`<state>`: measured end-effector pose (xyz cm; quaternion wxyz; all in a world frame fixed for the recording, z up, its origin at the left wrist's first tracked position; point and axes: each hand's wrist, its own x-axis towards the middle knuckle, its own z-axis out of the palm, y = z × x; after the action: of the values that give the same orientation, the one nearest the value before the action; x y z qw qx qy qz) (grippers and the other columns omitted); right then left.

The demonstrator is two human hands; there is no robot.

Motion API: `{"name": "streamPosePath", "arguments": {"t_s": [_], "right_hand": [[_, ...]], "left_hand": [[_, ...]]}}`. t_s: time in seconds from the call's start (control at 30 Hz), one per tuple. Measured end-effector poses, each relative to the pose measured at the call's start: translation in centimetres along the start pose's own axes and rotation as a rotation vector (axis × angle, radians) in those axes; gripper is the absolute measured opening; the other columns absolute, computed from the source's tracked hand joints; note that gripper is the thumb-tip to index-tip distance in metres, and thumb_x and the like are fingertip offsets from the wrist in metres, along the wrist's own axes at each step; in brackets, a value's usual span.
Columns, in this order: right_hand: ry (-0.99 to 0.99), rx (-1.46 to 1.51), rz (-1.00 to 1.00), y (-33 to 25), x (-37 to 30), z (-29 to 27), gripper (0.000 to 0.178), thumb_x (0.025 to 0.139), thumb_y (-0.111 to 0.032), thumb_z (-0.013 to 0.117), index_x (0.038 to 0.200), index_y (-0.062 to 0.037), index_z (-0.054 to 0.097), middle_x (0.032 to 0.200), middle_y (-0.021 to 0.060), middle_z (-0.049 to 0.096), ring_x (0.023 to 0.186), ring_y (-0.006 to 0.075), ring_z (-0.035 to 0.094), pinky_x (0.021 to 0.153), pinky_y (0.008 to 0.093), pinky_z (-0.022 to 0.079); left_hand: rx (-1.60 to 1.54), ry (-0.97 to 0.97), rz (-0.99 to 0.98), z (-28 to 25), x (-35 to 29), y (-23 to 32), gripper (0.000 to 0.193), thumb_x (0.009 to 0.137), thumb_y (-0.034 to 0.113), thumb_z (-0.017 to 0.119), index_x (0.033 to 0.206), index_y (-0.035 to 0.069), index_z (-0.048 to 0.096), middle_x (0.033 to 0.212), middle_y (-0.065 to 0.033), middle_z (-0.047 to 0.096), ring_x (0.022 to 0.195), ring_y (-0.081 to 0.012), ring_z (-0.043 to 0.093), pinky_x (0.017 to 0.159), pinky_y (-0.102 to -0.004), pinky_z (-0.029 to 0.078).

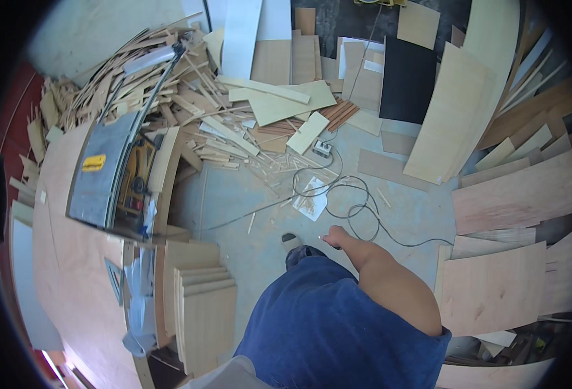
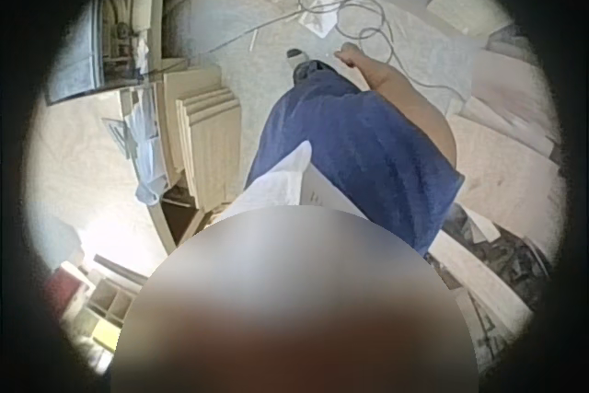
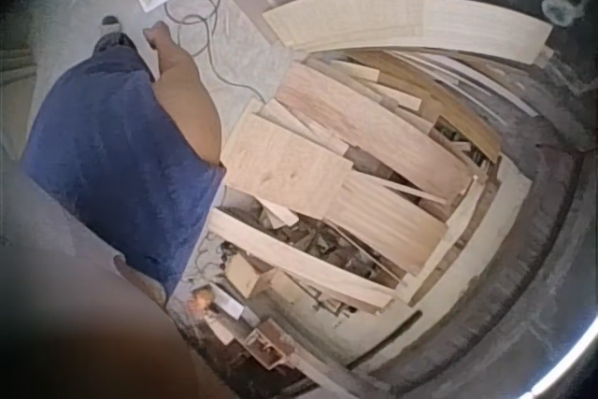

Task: Measuring a table saw fence and organizing wood pieces in a carpentry workshop.

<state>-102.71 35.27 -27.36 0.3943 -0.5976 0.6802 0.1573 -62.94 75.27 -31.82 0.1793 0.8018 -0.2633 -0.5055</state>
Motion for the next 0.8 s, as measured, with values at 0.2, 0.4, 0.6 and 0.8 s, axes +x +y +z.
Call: {"name": "streamPosePath", "arguments": {"t_s": [0.2,0.4,0.6,0.8], "right_hand": [[0.008,0.051,0.006,-1.3,6.4,-6.0,0.063,0.086,-0.056,0.060,0.091,0.0052,0.073,0.095,0.0267,0.070,0.093,0.0394,0.069,0.084,0.0450,0.054],[0.054,0.137,0.020,-4.3,10.3,-10.3,0.066,0.086,-0.060,0.056,0.089,0.0033,0.074,0.097,0.0274,0.070,0.092,0.0402,0.069,0.082,0.0457,0.053],[-0.028,0.240,-0.001,-11.7,12.9,-10.0,0.065,0.086,-0.060,0.056,0.098,0.0017,0.073,0.101,0.0259,0.070,0.093,0.0401,0.068,0.082,0.0446,0.053],[-0.142,0.346,-0.107,-23.0,14.6,-8.7,0.066,0.085,-0.062,0.056,0.099,0.0001,0.074,0.099,0.0229,0.071,0.092,0.0353,0.069,0.080,0.0437,0.053]], "left_hand": [[-0.475,-0.031,-0.072,-9.3,10.4,10.6,0.019,0.100,0.028,0.053,0.096,0.009,0.057,0.082,-0.0018,0.062,0.071,-0.0158,0.062,0.055,-0.0292,0.049],[-0.641,0.186,0.012,-16.0,16.8,28.7,0.020,0.102,0.026,0.052,0.106,0.007,0.057,0.087,-0.0034,0.063,0.072,-0.0121,0.060,0.055,-0.0244,0.046],[-0.538,-0.012,0.082,-15.4,21.8,32.6,0.023,0.102,0.026,0.054,0.114,0.007,0.057,0.099,-0.0054,0.065,0.083,-0.0124,0.063,0.064,-0.0255,0.048],[-0.250,-0.124,0.098,-14.5,26.4,33.2,0.031,0.100,0.028,0.056,0.119,0.004,0.059,0.097,-0.0072,0.067,0.083,-0.0185,0.065,0.072,-0.0316,0.053]]}}
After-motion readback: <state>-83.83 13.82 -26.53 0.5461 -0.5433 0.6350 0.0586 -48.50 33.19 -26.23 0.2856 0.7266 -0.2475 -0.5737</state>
